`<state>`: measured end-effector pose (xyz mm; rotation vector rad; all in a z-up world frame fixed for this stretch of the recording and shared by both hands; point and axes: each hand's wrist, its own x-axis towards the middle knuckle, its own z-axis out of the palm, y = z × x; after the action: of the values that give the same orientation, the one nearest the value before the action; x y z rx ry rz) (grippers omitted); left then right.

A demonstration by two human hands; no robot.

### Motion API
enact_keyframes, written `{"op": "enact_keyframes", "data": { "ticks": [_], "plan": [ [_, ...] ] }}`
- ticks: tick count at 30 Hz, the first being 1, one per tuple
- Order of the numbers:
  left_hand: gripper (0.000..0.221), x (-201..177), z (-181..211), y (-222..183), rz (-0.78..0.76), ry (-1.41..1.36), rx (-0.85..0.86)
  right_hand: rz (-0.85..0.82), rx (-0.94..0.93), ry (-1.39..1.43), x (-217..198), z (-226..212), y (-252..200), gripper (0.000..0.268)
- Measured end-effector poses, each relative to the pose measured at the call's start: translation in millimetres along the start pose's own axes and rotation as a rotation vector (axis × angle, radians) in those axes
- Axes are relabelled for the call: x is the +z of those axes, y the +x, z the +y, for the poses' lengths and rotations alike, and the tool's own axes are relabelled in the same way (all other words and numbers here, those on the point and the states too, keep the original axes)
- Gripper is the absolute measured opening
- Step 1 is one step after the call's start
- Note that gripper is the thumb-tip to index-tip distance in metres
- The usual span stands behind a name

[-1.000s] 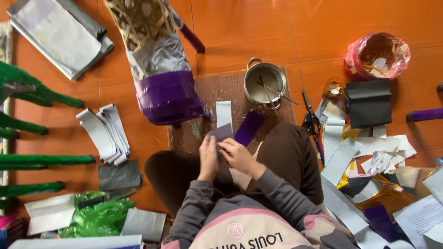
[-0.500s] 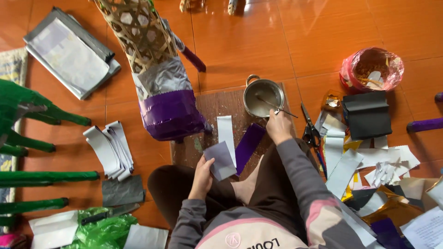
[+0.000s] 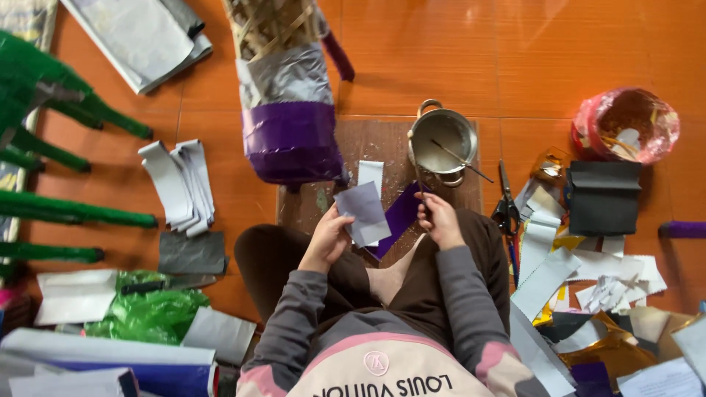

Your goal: Applying adhesive and colored strips to a paper-mache animal frame.

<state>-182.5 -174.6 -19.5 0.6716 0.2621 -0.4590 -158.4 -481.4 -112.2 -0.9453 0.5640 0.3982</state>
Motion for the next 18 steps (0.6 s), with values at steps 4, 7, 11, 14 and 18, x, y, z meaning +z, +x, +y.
{"op": "enact_keyframes", "data": {
  "ticks": [4,7,11,14,18],
  "plan": [
    [0.062,15,16,-7,0.026,-0.008,0.004,0.014,-0.141,-0.184,59,-40,-109,0.033],
    [0.064,19,22,-11,-0.019,-0.008,0.032,-0.011,-0.190,-0.419,71,-37,-156,0.034],
    [0.066,5,12,-7,-0.047,-0.030,-0.012,-0.157,-0.256,-0.688,72,-4,-173,0.039],
    [0.065,-12,-1,-2,-0.075,-0.044,-0.026,-0.182,-0.203,-0.688,81,7,-175,0.037],
    [0.074,2,15,-14,0.003,-0.039,-0.009,-0.084,-0.177,-0.666,77,0,-176,0.037]
  ]
}}
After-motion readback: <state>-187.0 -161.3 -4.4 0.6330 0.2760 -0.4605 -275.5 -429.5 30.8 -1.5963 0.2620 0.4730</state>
